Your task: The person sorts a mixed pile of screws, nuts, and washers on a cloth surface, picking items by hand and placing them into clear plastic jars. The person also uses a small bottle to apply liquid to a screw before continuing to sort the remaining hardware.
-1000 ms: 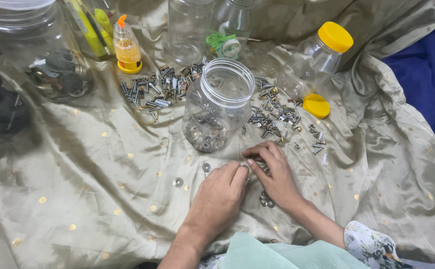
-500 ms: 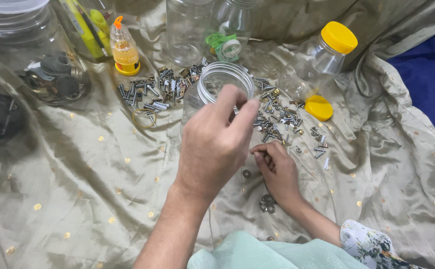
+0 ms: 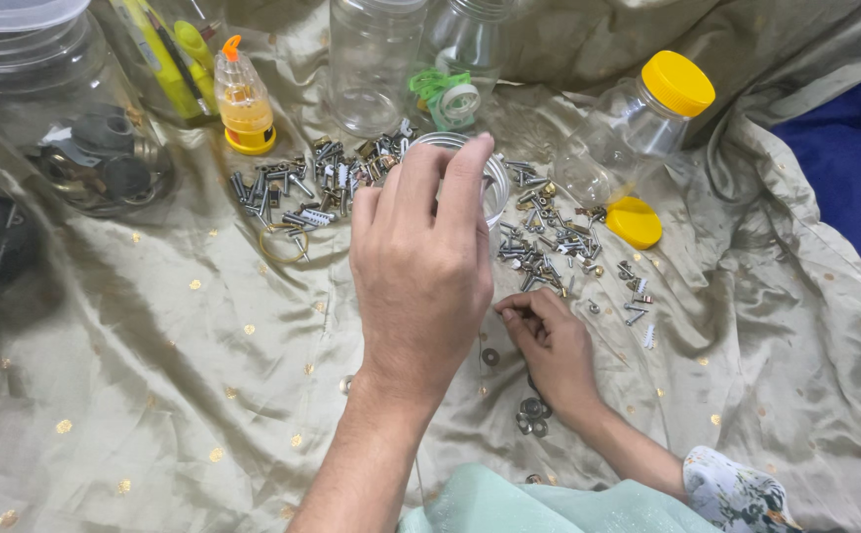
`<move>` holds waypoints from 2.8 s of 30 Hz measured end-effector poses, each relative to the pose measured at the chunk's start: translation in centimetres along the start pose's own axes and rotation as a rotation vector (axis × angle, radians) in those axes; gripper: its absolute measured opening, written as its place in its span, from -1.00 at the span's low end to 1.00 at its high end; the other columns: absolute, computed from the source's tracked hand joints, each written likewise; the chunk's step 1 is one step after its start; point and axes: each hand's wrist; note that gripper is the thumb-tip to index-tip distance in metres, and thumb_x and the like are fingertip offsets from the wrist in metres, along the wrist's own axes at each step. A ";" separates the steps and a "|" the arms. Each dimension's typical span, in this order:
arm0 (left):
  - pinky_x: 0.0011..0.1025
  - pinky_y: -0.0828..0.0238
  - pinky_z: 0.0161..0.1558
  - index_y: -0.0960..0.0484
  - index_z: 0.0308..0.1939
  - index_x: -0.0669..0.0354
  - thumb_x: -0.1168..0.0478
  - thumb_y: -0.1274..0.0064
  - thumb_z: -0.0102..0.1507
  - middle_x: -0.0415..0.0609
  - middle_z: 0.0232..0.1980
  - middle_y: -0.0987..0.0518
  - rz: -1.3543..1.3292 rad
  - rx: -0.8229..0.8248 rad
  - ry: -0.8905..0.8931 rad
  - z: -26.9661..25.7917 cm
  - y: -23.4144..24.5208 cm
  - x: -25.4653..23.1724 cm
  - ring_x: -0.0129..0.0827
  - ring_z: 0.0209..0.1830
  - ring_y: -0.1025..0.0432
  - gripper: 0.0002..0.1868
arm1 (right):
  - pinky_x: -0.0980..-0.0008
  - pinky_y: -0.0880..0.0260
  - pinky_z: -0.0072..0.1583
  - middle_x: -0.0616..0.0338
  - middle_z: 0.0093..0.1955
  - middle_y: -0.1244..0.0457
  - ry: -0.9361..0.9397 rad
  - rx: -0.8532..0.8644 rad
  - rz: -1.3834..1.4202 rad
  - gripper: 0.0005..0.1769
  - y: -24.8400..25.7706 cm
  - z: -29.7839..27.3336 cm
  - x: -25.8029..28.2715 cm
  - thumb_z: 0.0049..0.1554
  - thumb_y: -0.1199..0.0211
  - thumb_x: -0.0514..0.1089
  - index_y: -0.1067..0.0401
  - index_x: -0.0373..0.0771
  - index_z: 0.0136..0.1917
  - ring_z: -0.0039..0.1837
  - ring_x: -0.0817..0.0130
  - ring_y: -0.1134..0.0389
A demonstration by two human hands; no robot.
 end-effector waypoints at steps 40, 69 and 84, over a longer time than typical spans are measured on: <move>-0.12 -0.38 -0.09 -0.44 0.14 0.29 0.36 -0.06 0.18 0.16 0.00 -0.45 0.044 0.383 0.158 -10.7 2.1 3.0 0.01 -0.13 -0.39 -0.57 | 0.27 -0.19 0.32 0.18 0.14 -0.23 0.174 0.293 -0.172 -0.65 3.4 -5.3 1.6 0.07 -0.37 -0.08 -0.54 -0.10 0.15 0.30 0.22 -0.19; -0.19 -0.29 0.05 -0.58 -0.23 0.15 0.20 -0.16 0.18 -0.08 -0.09 -0.50 -0.064 0.608 -0.127 -11.3 2.1 2.6 -0.16 0.00 -0.36 -0.85 | 0.52 -0.46 -0.02 0.26 0.04 -0.35 -0.009 0.278 -0.102 -0.73 8.2 -6.8 -0.6 0.04 -0.41 -0.21 -0.61 -0.19 0.05 -0.05 0.57 -0.40; -0.14 -0.24 0.06 -0.59 -0.12 0.25 -0.28 -0.35 -0.07 0.04 -0.01 -0.45 -0.107 0.721 -0.114 -10.6 2.6 2.8 -0.09 0.04 -0.31 -0.27 | 0.49 -0.46 0.05 0.20 0.16 -0.27 0.201 0.371 -0.019 -0.71 5.3 -6.7 1.3 0.05 -0.42 -0.21 -0.58 -0.19 0.08 0.09 0.45 -0.40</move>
Point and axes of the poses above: each hand's wrist, its own z-axis towards the middle knuckle, its own y-axis out of the back of the hand, x = y × z
